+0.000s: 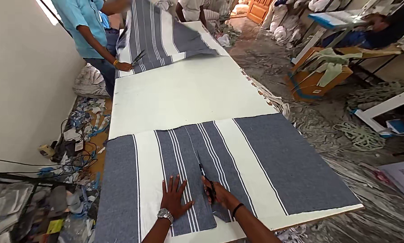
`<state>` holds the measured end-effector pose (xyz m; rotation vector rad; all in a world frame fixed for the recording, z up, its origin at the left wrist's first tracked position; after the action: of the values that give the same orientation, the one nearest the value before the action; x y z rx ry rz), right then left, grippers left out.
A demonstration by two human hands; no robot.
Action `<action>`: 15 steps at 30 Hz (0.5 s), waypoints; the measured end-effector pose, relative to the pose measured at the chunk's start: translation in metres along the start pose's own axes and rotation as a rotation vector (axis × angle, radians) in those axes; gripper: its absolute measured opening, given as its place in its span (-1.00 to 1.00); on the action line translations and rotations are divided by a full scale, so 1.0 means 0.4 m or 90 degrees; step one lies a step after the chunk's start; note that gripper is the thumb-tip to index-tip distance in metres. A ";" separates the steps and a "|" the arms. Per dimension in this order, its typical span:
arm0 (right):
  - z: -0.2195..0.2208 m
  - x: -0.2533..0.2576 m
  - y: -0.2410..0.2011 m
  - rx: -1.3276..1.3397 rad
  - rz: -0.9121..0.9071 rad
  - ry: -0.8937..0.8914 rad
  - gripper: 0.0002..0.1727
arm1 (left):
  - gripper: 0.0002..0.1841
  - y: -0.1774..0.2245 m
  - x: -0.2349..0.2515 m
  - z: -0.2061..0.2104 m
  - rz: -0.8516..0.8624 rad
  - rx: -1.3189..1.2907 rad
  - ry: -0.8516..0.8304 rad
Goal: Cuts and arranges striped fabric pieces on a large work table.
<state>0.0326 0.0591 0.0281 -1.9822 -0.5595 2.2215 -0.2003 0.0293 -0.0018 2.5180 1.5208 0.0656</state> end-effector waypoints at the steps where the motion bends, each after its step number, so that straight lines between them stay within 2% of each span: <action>1: 0.000 -0.002 0.005 0.004 0.005 -0.004 -0.17 | 0.15 0.000 -0.001 0.001 0.000 -0.001 -0.001; 8: 0.008 -0.008 0.031 0.007 0.006 -0.022 -0.19 | 0.16 0.001 -0.001 0.006 -0.001 -0.005 -0.001; 15: 0.009 -0.003 -0.013 0.009 0.005 0.017 -0.19 | 0.13 0.002 0.001 -0.004 0.000 -0.020 0.006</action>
<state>0.0286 0.0630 0.0312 -2.0078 -0.5320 2.1929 -0.1998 0.0296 0.0000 2.4967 1.5124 0.1012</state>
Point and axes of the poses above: each hand's wrist, its own x-axis towards the middle knuckle, its own z-axis out of the palm, y = z × x, the point moved 5 cm from there along x, towards the middle knuckle, and after that the axes turned 14 degrees about z, right-handed, at the moved point
